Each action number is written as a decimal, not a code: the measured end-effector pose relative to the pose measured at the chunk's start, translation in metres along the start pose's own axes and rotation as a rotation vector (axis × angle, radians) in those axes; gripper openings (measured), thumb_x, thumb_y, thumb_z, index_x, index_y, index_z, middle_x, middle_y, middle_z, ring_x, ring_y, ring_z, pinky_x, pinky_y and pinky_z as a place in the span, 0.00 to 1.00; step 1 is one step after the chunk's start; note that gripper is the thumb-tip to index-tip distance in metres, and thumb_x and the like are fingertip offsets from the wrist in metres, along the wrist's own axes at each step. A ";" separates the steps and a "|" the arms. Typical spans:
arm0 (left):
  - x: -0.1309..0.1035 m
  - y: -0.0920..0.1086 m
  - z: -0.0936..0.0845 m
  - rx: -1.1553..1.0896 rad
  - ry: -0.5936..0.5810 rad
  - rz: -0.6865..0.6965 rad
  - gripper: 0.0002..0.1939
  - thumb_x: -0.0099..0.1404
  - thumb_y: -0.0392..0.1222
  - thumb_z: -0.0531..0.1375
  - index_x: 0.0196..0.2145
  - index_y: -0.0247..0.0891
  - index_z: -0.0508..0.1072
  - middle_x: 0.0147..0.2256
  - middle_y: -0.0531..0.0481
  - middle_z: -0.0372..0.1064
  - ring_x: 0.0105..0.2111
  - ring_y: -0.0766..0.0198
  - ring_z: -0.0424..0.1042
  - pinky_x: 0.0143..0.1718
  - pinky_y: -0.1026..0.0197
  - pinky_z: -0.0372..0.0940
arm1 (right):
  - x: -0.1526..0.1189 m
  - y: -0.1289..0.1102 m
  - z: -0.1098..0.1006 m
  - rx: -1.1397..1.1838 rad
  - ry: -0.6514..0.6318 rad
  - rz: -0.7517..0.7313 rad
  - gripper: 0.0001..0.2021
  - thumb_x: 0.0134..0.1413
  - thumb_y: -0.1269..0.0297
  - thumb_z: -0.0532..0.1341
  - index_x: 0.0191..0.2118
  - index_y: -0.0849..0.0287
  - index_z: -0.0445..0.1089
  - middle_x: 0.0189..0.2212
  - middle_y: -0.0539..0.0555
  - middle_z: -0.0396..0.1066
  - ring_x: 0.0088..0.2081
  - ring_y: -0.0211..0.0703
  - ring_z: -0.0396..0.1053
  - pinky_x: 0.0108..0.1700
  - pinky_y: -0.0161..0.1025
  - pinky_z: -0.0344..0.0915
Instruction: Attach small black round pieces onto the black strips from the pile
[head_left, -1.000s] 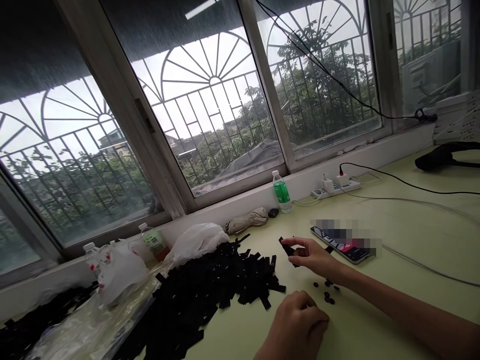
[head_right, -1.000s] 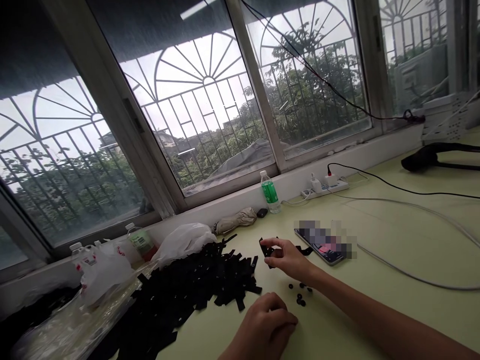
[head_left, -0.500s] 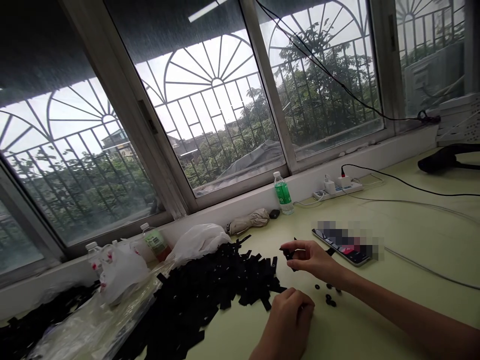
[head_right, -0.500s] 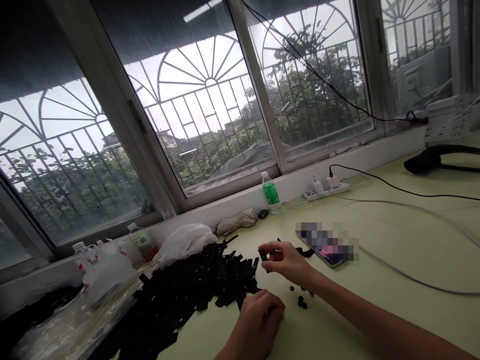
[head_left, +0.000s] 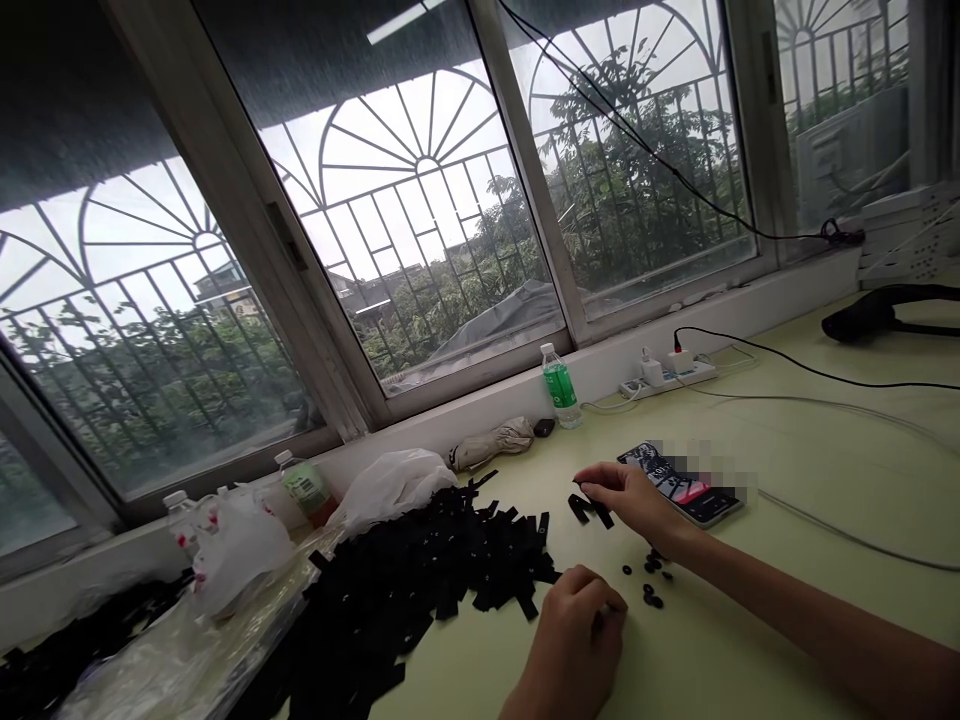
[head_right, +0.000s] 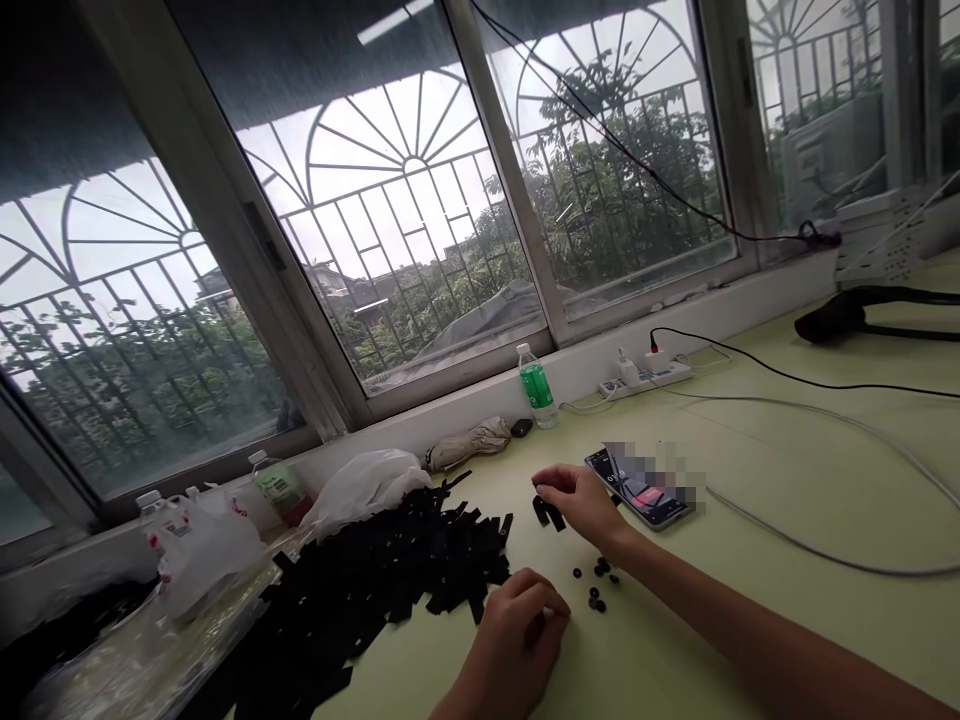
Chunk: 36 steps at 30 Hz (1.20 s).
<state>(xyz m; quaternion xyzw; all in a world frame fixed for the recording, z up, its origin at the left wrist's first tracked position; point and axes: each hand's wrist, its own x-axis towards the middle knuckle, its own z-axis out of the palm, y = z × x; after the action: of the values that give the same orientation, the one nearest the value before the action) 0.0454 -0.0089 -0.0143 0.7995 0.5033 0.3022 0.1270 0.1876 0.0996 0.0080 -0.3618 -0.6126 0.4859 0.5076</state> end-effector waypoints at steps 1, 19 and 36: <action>0.000 0.000 0.000 -0.004 0.000 0.007 0.12 0.55 0.26 0.54 0.30 0.39 0.73 0.33 0.47 0.69 0.30 0.64 0.69 0.32 0.64 0.63 | 0.001 0.001 -0.001 -0.006 0.020 0.012 0.11 0.44 0.60 0.62 0.34 0.60 0.73 0.31 0.55 0.74 0.36 0.45 0.70 0.37 0.37 0.67; 0.036 0.029 0.009 0.075 -0.031 0.042 0.12 0.56 0.31 0.55 0.35 0.40 0.76 0.33 0.46 0.71 0.32 0.59 0.69 0.34 0.59 0.64 | 0.012 0.003 -0.014 -0.005 0.065 -0.140 0.13 0.43 0.57 0.63 0.32 0.61 0.76 0.28 0.56 0.75 0.32 0.45 0.71 0.35 0.38 0.68; 0.043 -0.006 0.001 -0.592 0.312 -0.291 0.05 0.55 0.38 0.59 0.27 0.34 0.73 0.23 0.51 0.69 0.24 0.66 0.65 0.26 0.64 0.60 | 0.002 -0.003 -0.008 0.158 -0.119 -0.036 0.15 0.37 0.61 0.68 0.26 0.58 0.59 0.15 0.42 0.64 0.18 0.32 0.60 0.22 0.31 0.57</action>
<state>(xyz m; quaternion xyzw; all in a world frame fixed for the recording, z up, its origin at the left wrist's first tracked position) 0.0546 0.0320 -0.0030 0.5923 0.5157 0.5321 0.3163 0.1948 0.1028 0.0119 -0.2800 -0.6079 0.5441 0.5061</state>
